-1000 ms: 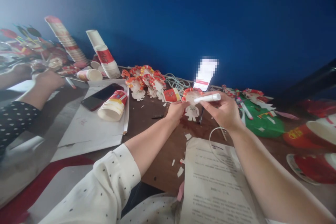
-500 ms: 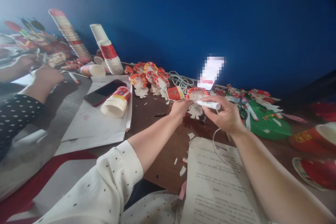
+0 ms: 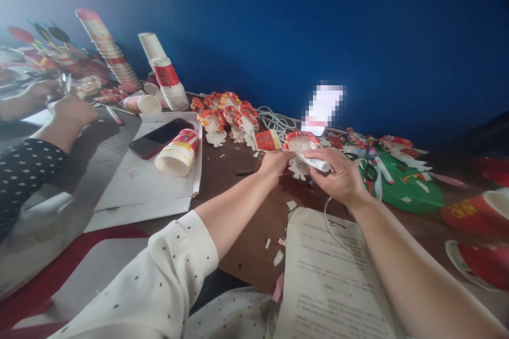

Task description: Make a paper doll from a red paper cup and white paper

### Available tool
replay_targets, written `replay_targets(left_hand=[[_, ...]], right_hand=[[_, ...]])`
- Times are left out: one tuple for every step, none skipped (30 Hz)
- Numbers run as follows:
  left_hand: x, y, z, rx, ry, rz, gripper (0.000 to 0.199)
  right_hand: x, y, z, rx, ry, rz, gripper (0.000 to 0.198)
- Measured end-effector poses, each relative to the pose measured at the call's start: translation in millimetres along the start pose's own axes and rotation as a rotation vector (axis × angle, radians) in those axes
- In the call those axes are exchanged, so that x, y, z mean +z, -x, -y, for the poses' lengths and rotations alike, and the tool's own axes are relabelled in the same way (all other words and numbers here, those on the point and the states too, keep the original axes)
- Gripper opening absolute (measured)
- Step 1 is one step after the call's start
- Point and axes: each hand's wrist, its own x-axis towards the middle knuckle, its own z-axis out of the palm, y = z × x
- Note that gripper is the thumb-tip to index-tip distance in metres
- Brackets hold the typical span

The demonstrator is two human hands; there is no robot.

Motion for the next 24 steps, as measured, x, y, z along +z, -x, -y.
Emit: replay_targets(left_hand=[[0.0, -0.2, 0.2, -0.001, -0.002, -0.002, 0.014], [0.0, -0.3, 0.4, -0.001, -0.005, -0.004, 0.014], [0.0, -0.5, 0.5, -0.003, -0.007, -0.004, 0.014], [0.0, -0.5, 0.5, -0.004, -0.010, -0.003, 0.015], [0.1, -0.6, 0.5, -0.005, -0.013, -0.002, 0.015], [0.1, -0.6, 0.4, -0.007, -0.017, -0.001, 0.015], [0.2, -0.6, 0.2, -0.008, -0.020, 0.000, 0.015], [0.3, -0.4, 0.0, -0.007, -0.023, 0.000, 0.015], [0.4, -0.1, -0.3, -0.006, -0.028, 0.000, 0.015], [0.5, 0.4, -0.7, -0.005, -0.032, 0.001, 0.015], [0.5, 1.1, -1.1, -0.004, -0.039, 0.003, 0.016], [0.5, 2.0, -1.5, -0.002, -0.049, 0.005, 0.017], [0.5, 3.1, -1.8, 0.002, -0.060, 0.007, 0.018], [0.6, 4.1, -1.9, 0.007, -0.069, 0.011, 0.018], [0.6, 4.9, -1.9, 0.012, -0.073, 0.016, 0.017], [0.6, 5.5, -1.7, 0.015, -0.073, 0.019, 0.016], [0.7, 5.6, -1.2, 0.017, -0.069, 0.020, 0.014], [0.7, 5.2, -0.6, 0.018, -0.063, 0.021, 0.013], [0.7, 4.4, 0.2, 0.020, -0.057, 0.023, 0.013], [0.6, 3.3, 1.0, 0.022, -0.051, 0.025, 0.013], [0.5, 2.1, 1.9, 0.026, -0.048, 0.026, 0.014], [0.4, 0.9, 2.7, 0.031, -0.045, 0.028, 0.014], [0.2, -0.1, 3.4, 0.036, -0.042, 0.028, 0.014], [0.1, -1.0, 4.0, 0.036, -0.038, 0.027, 0.014]], right_hand=[[0.2, 0.1, -0.2, -0.002, 0.003, 0.004, 0.032], [0.5, 0.1, -0.4, -0.004, 0.007, 0.008, 0.033], [0.7, 0.1, -0.5, -0.007, 0.013, 0.012, 0.033], [1.0, 0.0, -0.5, -0.010, 0.019, 0.016, 0.032], [1.3, -0.3, -0.3, -0.012, 0.026, 0.020, 0.032], [1.5, -0.7, 0.1, -0.012, 0.034, 0.025, 0.031], [1.9, -1.1, 0.6, -0.011, 0.041, 0.032, 0.029], [2.2, -1.5, 1.2, -0.012, 0.047, 0.041, 0.028], [2.7, -1.7, 1.7, -0.015, 0.055, 0.050, 0.028], [3.3, -1.8, 2.1, -0.019, 0.065, 0.057, 0.028], [4.0, -1.7, 2.2, -0.025, 0.077, 0.059, 0.028], [4.7, -1.4, 2.2, -0.031, 0.089, 0.053, 0.028], [5.5, -0.9, 2.0, -0.037, 0.102, 0.040, 0.029], [6.1, -0.4, 1.9, -0.038, 0.112, 0.023, 0.029], [6.4, 0.0, 2.1, -0.033, 0.119, 0.002, 0.030], [6.4, 0.3, 2.6, -0.019, 0.123, -0.026, 0.030], [6.1, 0.4, 3.7, 0.005, 0.125, -0.060, 0.029], [5.4, 0.4, 5.1, 0.037, 0.123, -0.098, 0.029], [4.4, 0.2, 6.9, 0.070, 0.118, -0.133, 0.028], [3.5, -0.1, 8.8, 0.098, 0.108, -0.163, 0.027], [2.6, -0.3, 10.5, 0.113, 0.096, -0.179, 0.026], [2.1, -0.3, 11.7, 0.114, 0.085, -0.180, 0.026], [1.9, -0.2, 12.2, 0.101, 0.075, -0.167, 0.025], [2.2, 0.2, 12.0, 0.079, 0.068, -0.144, 0.026]])
